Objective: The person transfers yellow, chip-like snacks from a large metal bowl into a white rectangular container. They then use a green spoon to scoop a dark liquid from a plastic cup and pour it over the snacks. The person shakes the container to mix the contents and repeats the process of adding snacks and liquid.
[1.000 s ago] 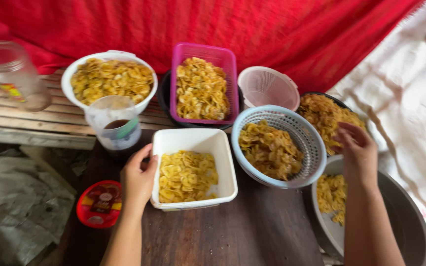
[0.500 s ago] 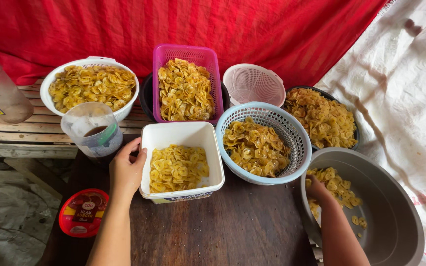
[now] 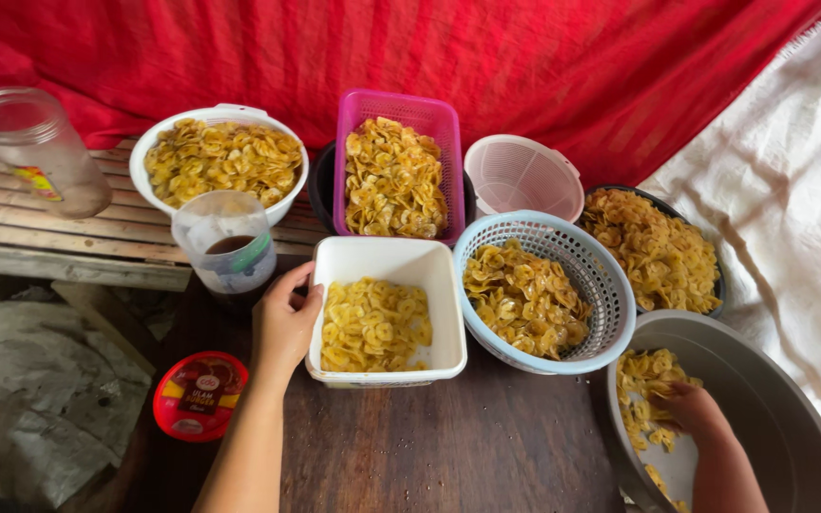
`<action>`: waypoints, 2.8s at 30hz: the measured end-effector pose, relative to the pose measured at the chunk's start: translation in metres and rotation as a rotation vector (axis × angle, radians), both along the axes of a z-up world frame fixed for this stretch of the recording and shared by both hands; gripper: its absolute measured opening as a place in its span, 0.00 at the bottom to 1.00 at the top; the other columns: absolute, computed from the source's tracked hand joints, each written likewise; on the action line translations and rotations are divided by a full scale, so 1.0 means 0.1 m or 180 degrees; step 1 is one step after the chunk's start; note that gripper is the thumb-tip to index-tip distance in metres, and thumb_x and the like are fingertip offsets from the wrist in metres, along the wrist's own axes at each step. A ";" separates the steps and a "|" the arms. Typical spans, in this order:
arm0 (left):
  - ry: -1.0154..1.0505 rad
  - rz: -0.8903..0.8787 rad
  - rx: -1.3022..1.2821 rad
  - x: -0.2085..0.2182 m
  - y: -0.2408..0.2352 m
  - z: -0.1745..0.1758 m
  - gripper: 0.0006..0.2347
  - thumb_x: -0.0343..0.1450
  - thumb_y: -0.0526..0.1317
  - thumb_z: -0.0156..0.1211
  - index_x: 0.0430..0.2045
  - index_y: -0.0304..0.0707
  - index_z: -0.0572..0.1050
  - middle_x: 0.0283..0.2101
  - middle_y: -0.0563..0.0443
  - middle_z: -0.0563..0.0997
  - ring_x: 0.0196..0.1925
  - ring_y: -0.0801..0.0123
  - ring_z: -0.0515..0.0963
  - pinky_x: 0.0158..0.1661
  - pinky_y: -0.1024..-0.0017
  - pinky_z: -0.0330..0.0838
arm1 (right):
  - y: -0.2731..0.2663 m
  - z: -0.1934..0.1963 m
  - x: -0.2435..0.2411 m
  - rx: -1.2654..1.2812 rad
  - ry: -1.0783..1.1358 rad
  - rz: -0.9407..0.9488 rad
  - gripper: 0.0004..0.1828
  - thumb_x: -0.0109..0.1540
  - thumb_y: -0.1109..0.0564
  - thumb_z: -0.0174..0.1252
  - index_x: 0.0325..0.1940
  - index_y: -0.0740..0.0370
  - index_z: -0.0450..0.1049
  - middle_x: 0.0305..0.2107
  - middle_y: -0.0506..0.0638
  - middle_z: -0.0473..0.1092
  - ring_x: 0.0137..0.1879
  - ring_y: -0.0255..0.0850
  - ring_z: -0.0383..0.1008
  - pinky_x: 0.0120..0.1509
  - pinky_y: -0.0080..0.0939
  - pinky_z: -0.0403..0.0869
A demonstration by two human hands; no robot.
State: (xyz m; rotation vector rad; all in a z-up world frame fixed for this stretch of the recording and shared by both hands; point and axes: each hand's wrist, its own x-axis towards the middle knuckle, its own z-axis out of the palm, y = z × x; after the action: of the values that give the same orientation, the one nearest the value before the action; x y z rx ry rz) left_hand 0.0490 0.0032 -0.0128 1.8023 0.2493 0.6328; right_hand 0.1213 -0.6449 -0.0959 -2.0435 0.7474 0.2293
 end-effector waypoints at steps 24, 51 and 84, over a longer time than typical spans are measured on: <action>-0.0254 0.0016 -0.0003 0.00 0.01 -0.03 0.16 0.69 0.35 0.65 0.51 0.37 0.78 0.41 0.48 0.85 0.25 0.74 0.75 0.29 0.74 0.73 | 2.72 2.27 0.21 0.1060 -0.1209 0.2581 0.17 0.62 0.58 0.62 0.55 0.64 0.77 0.39 0.51 0.78 0.43 0.40 0.77 0.47 0.42 0.77; 0.1785 0.1352 0.1608 0.45 1.67 0.54 0.19 0.70 0.52 0.63 0.46 0.35 0.78 0.51 0.35 0.78 0.51 0.44 0.78 0.48 0.51 0.73 | 5.64 2.03 0.23 -0.0662 -0.3314 0.3939 0.11 0.61 0.54 0.62 0.47 0.55 0.81 0.40 0.54 0.78 0.43 0.49 0.80 0.47 0.46 0.76; 0.1199 0.0717 0.2555 0.30 0.79 0.61 0.04 0.65 0.32 0.61 0.23 0.29 0.81 0.29 0.32 0.82 0.35 0.44 0.85 0.39 0.56 0.79 | 5.69 1.31 0.50 -0.0746 -0.2046 0.4122 0.11 0.61 0.52 0.61 0.43 0.58 0.82 0.34 0.55 0.78 0.39 0.47 0.79 0.46 0.44 0.75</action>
State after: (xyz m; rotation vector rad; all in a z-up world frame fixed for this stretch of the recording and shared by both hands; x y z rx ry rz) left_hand 0.0789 0.0824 0.0481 2.6994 0.5074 0.5854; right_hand 0.1713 -0.0754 0.0351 -2.3328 -1.0411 0.1727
